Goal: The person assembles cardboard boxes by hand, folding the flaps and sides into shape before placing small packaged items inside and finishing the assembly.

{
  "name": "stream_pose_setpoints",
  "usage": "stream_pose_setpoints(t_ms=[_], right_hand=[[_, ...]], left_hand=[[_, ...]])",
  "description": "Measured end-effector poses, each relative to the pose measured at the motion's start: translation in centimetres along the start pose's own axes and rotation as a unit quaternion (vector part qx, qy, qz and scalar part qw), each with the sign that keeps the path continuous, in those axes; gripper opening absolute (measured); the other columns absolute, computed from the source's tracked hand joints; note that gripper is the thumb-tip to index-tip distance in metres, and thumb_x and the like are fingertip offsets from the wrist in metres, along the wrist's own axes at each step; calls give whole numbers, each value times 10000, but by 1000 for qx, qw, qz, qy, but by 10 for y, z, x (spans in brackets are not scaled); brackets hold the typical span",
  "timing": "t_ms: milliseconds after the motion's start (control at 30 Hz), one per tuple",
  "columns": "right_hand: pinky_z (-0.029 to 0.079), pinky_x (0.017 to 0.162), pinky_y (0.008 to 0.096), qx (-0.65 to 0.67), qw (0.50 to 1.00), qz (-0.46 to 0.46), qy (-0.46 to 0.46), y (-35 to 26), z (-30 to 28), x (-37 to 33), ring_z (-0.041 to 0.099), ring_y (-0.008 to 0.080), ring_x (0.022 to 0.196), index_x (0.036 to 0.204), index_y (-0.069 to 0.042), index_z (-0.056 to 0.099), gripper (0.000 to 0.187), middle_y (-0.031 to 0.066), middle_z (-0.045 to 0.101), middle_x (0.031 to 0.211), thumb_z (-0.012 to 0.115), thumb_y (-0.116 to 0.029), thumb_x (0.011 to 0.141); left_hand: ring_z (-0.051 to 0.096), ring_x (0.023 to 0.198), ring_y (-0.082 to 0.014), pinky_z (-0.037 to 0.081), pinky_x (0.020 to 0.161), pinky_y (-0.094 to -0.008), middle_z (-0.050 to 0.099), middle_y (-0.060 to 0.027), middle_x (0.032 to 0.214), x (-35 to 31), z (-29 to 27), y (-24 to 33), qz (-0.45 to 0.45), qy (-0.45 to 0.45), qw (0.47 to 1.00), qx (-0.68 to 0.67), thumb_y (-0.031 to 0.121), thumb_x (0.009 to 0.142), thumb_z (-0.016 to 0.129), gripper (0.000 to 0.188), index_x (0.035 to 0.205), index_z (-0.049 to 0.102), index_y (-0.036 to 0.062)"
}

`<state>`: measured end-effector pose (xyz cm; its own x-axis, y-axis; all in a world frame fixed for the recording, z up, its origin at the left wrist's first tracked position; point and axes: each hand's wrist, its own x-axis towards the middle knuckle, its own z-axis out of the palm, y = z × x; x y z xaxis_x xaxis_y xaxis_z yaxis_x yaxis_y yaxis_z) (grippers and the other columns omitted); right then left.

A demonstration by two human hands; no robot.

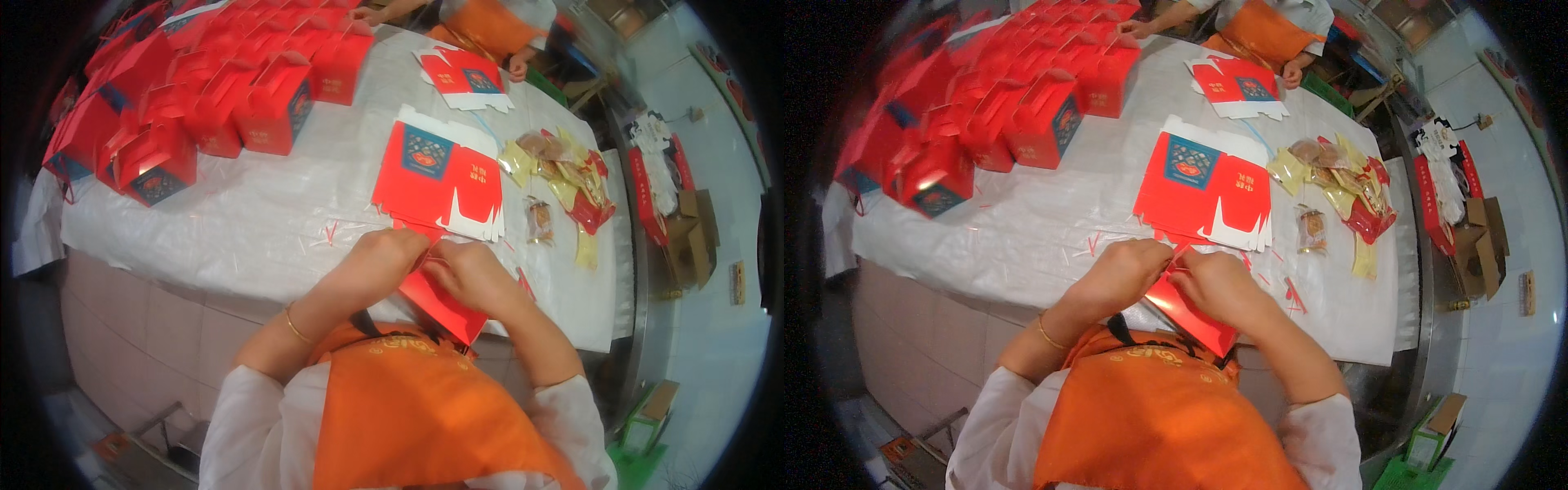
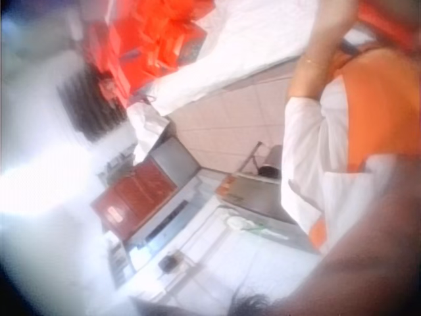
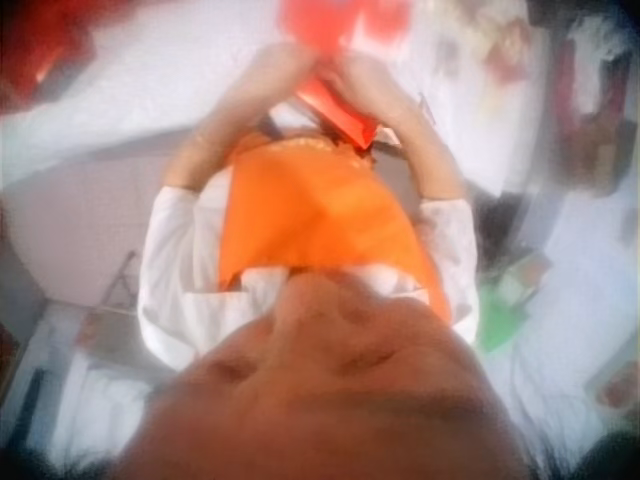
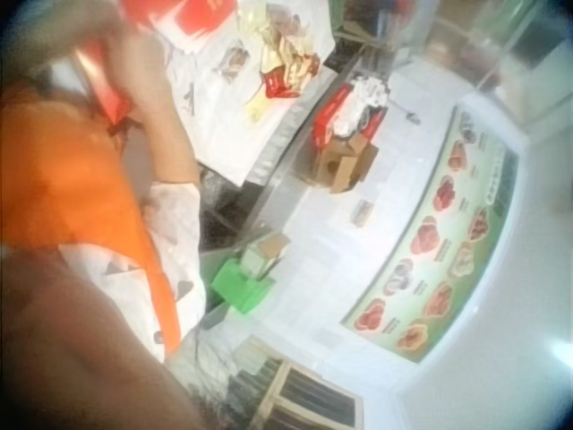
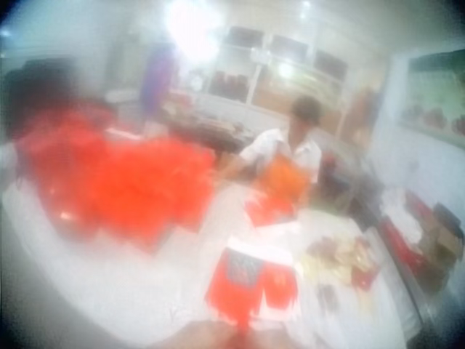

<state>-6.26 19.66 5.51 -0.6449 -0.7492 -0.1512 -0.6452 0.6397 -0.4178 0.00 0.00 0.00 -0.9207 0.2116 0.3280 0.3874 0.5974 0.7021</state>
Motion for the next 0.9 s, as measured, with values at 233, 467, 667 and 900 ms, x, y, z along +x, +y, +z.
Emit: stream_pose_setpoints(t_ms=[233,467,667,900], right_hand=[[507,669,536,40,999,1,-28,10,-2,-16,644,451,746,894,-6,654,255,247,657,756,608,-244,974],[493,637,508,-33,999,-21,12,10,0,-18,634,438,716,874,2,639,226,228,649,748,588,-191,979],[496,610,516,-63,998,1,-13,-3,-2,-22,631,422,674,838,-16,623,256,208,639,705,581,-224,983],[506,622,514,-48,999,-18,11,7,-2,-28,646,417,682,843,-19,640,245,213,645,713,584,-220,971]], left_hand=[[649,818,-376,522,705,-449,642,-184,876,3,-2,10,12,-21,1000,5,27,873,622,134,1007,629,27],[624,814,-365,506,710,-444,606,-171,872,7,-19,31,52,-78,995,32,23,868,611,152,1017,596,0],[629,828,-369,504,709,-450,611,-168,879,11,-14,27,59,-78,991,93,21,851,637,149,993,593,8],[645,861,-344,517,752,-402,663,-141,910,17,-21,18,56,-69,995,-53,43,884,687,138,1016,648,34]])
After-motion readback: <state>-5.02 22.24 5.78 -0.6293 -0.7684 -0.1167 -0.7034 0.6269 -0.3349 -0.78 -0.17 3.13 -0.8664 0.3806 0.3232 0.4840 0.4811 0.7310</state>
